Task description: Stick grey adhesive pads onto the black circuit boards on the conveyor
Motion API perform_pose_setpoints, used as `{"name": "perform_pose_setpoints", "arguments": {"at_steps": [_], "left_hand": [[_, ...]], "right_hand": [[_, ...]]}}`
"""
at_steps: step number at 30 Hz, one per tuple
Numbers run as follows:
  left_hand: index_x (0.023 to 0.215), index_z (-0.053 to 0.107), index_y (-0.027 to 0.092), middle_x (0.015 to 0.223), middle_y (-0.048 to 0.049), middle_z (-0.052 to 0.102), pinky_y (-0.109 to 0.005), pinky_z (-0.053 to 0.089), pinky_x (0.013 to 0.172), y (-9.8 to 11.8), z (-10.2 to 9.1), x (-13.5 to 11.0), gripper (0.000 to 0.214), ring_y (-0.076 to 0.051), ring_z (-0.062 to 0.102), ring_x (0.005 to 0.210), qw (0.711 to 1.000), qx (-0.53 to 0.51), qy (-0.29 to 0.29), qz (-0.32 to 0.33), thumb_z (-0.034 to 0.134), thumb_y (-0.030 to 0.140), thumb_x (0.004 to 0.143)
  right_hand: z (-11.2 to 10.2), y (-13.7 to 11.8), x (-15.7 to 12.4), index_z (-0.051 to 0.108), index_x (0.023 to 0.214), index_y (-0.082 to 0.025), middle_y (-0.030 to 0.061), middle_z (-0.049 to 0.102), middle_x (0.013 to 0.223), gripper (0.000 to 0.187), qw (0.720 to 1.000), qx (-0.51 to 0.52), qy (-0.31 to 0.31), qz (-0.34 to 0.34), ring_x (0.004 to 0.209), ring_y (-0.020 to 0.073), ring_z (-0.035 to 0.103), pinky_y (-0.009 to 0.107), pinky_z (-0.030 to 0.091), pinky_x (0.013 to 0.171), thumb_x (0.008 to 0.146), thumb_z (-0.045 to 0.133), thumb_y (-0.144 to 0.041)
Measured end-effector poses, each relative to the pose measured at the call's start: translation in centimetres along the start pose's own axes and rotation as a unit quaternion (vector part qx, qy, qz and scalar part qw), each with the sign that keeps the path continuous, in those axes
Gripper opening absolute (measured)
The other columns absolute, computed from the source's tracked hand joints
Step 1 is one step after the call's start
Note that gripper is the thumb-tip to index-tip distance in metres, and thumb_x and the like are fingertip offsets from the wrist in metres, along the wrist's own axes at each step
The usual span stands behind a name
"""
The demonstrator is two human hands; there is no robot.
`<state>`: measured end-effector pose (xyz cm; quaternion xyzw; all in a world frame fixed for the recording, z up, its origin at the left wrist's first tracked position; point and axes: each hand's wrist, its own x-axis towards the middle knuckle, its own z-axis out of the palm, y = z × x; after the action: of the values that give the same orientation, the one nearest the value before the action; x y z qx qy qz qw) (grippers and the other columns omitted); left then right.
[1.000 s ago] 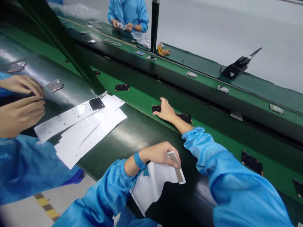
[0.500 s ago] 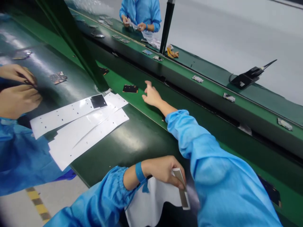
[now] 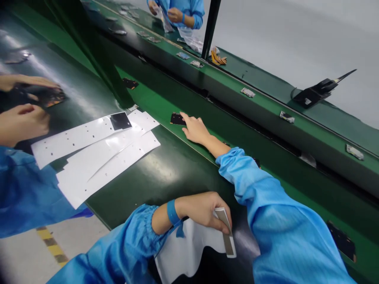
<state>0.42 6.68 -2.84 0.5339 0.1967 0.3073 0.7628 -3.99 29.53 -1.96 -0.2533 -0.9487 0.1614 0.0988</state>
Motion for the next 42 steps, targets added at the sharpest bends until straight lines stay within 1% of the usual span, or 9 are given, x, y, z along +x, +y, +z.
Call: {"name": "perform_pose_setpoints", "arguments": {"at_steps": [2,4,6,8,11,20,30,35,42], "left_hand": [[0.09,0.081,0.02,0.088,0.0009,0.078,-0.024,0.054,0.077,0.2,0.1,0.0,0.044,-0.014,0.07,0.08,1.0,-0.001,0.0,-0.003,0.099,0.053,0.068],[0.09,0.081,0.019,0.087,0.0008,0.078,-0.025,0.054,0.076,0.3,0.1,0.0,0.043,-0.014,0.07,0.079,1.0,-0.002,0.004,-0.009,0.1,0.051,0.068],[0.089,0.081,0.019,0.087,0.0008,0.078,-0.025,0.053,0.075,0.5,0.0,0.0,0.04,-0.014,0.069,0.078,1.0,-0.001,0.005,-0.01,0.099,0.049,0.069],[0.09,0.081,0.019,0.087,0.0008,0.078,-0.025,0.054,0.076,0.7,0.0,-0.1,0.037,-0.013,0.069,0.078,1.0,-0.002,0.005,-0.004,0.099,0.045,0.071],[0.09,0.081,0.019,0.088,0.0008,0.078,-0.024,0.054,0.076,1.1,-0.1,-0.1,0.031,-0.013,0.07,0.079,1.0,-0.002,0.009,-0.001,0.098,0.039,0.073],[0.087,0.08,0.018,0.088,0.0001,0.079,-0.024,0.054,0.078,2.2,0.2,0.1,0.011,-0.014,0.073,0.081,1.0,0.015,0.002,0.008,0.089,0.021,0.081],[0.086,0.08,0.017,0.085,0.0004,0.079,-0.023,0.055,0.075,2.9,0.2,0.1,0.009,-0.013,0.072,0.077,0.999,0.044,0.016,0.017,0.087,0.022,0.084],[0.086,0.08,0.016,0.086,-0.0009,0.079,-0.024,0.055,0.074,2.9,0.1,0.1,0.008,-0.014,0.073,0.077,0.999,0.044,0.014,0.017,0.087,0.02,0.084],[0.086,0.08,0.017,0.086,-0.0004,0.08,-0.024,0.055,0.075,3.0,0.1,0.1,0.008,-0.014,0.073,0.078,0.999,0.045,0.014,0.008,0.087,0.021,0.083]], "right_hand": [[-1.0,0.9,-0.4,0.046,0.158,-0.016,0.016,0.072,0.136,0.064,0.998,0.058,0.021,0.014,0.121,0.0319,0.066,0.052,0.048,0.109,0.095,0.061,-0.022],[-1.7,1.4,0.3,0.06,0.137,-0.016,0.0106,0.076,0.113,0.046,0.99,0.133,0.033,0.033,0.097,0.0239,0.068,0.041,0.054,0.094,0.092,0.064,-0.021],[-1.9,1.3,1.5,0.067,0.11,-0.016,0.0046,0.072,0.091,0.021,0.977,0.208,0.015,0.047,0.078,0.0168,0.062,0.032,0.052,0.078,0.089,0.066,-0.02],[-1.8,0.8,2.7,0.066,0.088,-0.016,0.001,0.066,0.077,0.004,0.965,0.256,-0.02,0.058,0.069,0.0127,0.055,0.027,0.047,0.07,0.086,0.068,-0.017],[-1.1,-0.1,3.6,0.063,0.073,-0.016,-0.0001,0.063,0.069,0.01,0.962,0.256,-0.065,0.069,0.066,0.0114,0.052,0.027,0.046,0.069,0.08,0.068,-0.011],[-1.0,0.3,3.3,0.071,0.076,-0.015,0.0014,0.066,0.068,0.003,0.969,0.206,-0.1,0.091,0.071,0.0153,0.06,0.03,0.053,0.076,0.078,0.07,-0.013],[-1.7,1.3,1.3,0.071,0.08,-0.011,0.0006,0.064,0.071,0.013,0.972,0.194,-0.106,0.074,0.076,0.0145,0.065,0.031,0.053,0.079,0.089,0.069,-0.021],[-2.1,1.3,0.4,0.07,0.078,-0.014,0.0016,0.065,0.071,0.004,0.971,0.189,-0.109,0.101,0.077,0.0159,0.063,0.033,0.055,0.082,0.081,0.072,-0.015],[-1.8,1.8,-0.9,0.067,0.079,-0.017,0.0021,0.065,0.072,0.004,0.979,0.148,-0.101,0.094,0.076,0.0174,0.062,0.033,0.055,0.081,0.077,0.071,-0.017]]}}
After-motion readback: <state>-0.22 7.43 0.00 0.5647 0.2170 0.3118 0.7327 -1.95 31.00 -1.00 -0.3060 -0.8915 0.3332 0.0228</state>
